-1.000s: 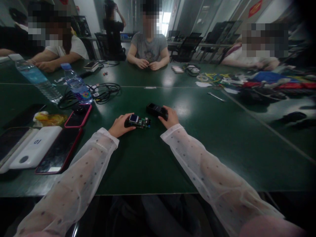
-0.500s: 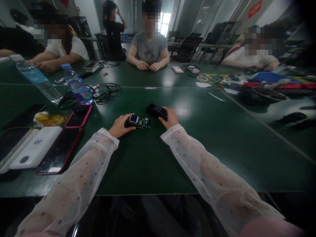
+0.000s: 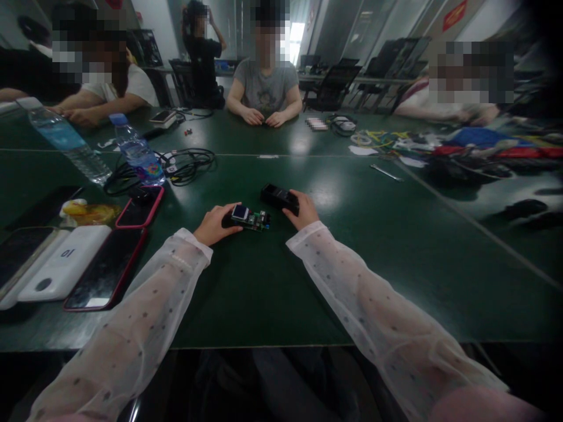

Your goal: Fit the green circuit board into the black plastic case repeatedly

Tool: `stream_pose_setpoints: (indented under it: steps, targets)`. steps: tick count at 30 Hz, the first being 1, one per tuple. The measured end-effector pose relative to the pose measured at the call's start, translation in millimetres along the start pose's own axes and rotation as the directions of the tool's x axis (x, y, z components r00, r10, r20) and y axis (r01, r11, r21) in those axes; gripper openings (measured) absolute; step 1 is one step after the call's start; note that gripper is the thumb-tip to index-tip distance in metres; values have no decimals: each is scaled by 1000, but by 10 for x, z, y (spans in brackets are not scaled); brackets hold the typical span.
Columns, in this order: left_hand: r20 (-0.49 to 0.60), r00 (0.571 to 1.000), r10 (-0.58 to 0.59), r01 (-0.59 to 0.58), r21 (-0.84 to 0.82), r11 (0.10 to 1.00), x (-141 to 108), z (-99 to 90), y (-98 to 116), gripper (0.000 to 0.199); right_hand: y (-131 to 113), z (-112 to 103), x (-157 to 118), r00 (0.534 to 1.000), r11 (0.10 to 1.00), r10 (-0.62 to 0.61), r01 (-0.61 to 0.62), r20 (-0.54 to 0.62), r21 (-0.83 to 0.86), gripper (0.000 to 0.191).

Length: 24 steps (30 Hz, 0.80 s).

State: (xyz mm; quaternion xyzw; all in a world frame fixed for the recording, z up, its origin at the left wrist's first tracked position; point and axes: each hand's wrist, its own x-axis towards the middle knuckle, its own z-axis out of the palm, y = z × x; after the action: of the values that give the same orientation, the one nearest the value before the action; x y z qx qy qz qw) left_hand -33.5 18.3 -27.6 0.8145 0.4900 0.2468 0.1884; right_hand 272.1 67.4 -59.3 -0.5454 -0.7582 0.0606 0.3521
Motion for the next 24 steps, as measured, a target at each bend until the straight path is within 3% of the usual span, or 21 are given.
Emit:
stream_pose_setpoints:
  steps: [14, 20, 24]
  targets:
    - [11, 999, -36, 36, 11, 999, -8, -21, 43, 69, -47, -54, 9, 1000, 999, 26, -26, 1, 41, 59]
    - [-18, 1000, -18, 18, -1, 1000, -6, 4, 21, 72, -400, -133, -41, 985, 945, -45, 97, -167, 313, 58]
    - [-37, 999, -21, 21, 0, 1000, 7, 32, -11, 72, -701, -135, -156, 976, 900, -157, 204, -151, 386, 58]
